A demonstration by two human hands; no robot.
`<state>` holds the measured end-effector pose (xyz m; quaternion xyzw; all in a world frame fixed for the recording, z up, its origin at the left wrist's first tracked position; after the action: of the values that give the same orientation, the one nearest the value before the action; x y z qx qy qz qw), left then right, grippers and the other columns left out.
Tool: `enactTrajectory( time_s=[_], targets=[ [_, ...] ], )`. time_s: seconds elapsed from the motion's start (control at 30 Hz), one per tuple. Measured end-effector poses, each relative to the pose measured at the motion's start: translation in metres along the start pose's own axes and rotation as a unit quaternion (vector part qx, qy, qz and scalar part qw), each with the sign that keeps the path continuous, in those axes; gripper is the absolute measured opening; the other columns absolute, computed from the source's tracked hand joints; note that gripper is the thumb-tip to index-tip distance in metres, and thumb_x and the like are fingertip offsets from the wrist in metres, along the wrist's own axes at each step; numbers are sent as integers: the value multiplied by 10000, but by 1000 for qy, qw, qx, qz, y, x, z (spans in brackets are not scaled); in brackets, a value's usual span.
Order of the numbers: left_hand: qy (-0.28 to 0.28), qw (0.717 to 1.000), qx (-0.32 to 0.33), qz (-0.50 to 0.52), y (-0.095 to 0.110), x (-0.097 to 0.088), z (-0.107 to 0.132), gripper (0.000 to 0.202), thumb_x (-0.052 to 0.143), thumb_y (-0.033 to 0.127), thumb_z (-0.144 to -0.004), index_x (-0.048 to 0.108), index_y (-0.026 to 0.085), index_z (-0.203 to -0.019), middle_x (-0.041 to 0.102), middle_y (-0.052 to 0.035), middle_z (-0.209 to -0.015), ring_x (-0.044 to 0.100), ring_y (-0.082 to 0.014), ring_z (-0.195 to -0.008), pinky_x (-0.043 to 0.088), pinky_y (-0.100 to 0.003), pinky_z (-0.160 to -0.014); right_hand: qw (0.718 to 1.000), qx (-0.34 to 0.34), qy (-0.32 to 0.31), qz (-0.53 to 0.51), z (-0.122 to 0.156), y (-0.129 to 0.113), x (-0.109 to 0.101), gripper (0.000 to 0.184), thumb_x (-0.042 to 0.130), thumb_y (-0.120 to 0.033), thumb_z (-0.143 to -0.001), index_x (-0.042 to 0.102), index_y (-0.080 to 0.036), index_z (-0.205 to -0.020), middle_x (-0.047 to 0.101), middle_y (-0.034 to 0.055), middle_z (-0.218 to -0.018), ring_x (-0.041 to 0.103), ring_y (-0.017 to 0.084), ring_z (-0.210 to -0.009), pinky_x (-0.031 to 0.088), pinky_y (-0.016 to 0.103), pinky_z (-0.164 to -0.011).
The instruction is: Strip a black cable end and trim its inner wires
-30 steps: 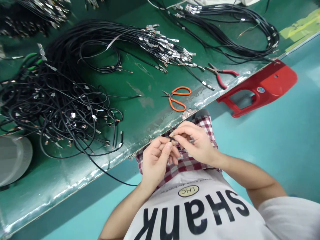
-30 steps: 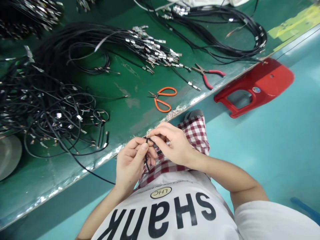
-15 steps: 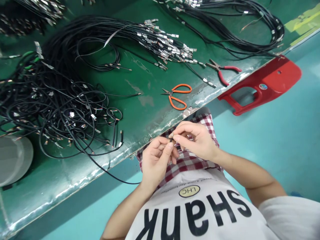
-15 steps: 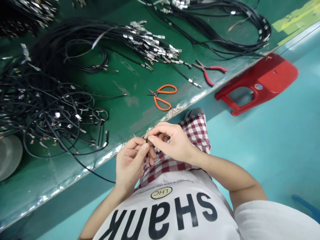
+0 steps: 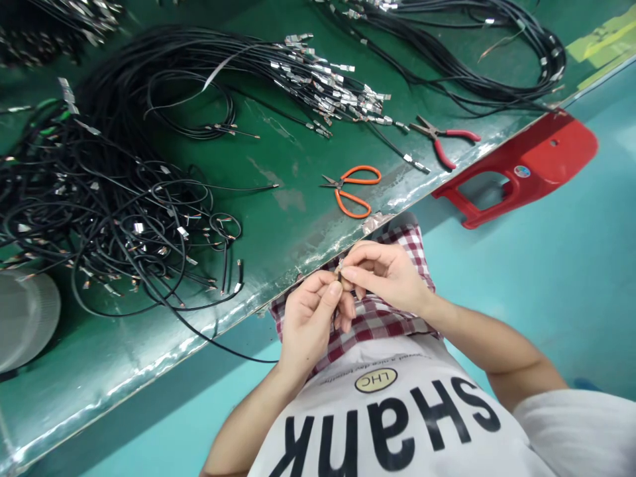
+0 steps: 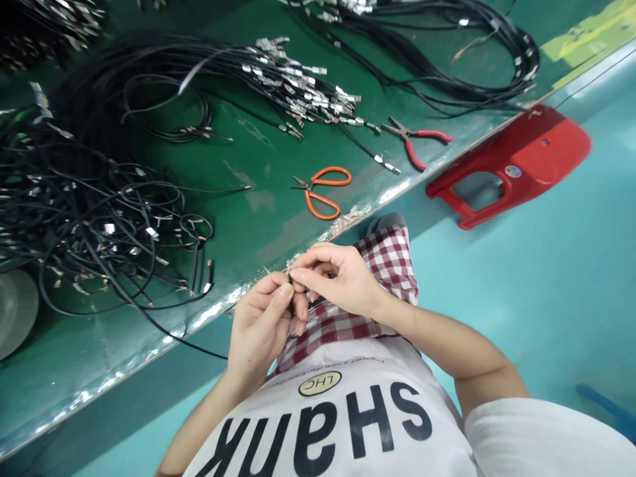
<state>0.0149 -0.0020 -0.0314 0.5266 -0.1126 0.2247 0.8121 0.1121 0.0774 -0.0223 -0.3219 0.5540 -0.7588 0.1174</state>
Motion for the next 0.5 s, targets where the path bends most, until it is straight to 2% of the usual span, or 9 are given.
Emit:
enactTrajectory(
  time_s=[0.13, 0.33, 0.5],
  targets=[
    [1, 1000, -6, 10, -3, -3, 0, 144, 591, 312, -960, 590, 172, -923, 609, 11, -636, 445, -48, -462, 322, -146, -420, 994, -65, -1, 86, 1, -10, 0, 80, 680, -229, -897, 700, -156, -921, 617, 23, -870, 622, 88, -642, 532, 213, -542],
    [-10, 1000, -17, 0, -4, -4, -2, 194, 575, 330, -972, 607, 158, -889, 496, 33, -597, 304, -25, -482, 189, -149, -436, 957, -181, -5, 225, 4, -28, 3, 60, 630, -148, -914, 686, -160, -930, 643, 34, -840, 626, 116, -731, 538, 246, -635],
    [-26, 998, -38, 32, -6, -1, -4, 213, 585, 340, -960, 595, 150, -863, 454, 37, -572, 293, -35, -486, 145, -178, -449, 951, -197, -27, 236, 4, -31, 5, 97, 577, -132, -941, 667, -162, -961, 639, 35, -812, 607, 133, -764, 535, 288, -701]
  ],
)
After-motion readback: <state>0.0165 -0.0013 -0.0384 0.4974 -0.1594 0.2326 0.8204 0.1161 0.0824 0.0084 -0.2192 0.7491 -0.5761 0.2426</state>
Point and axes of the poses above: each hand's wrist, its own z-axis away from the middle knuckle, its own x-axis out of the palm, y = z × x, the point moved 7 cm from there along -z, towards the middle knuckle
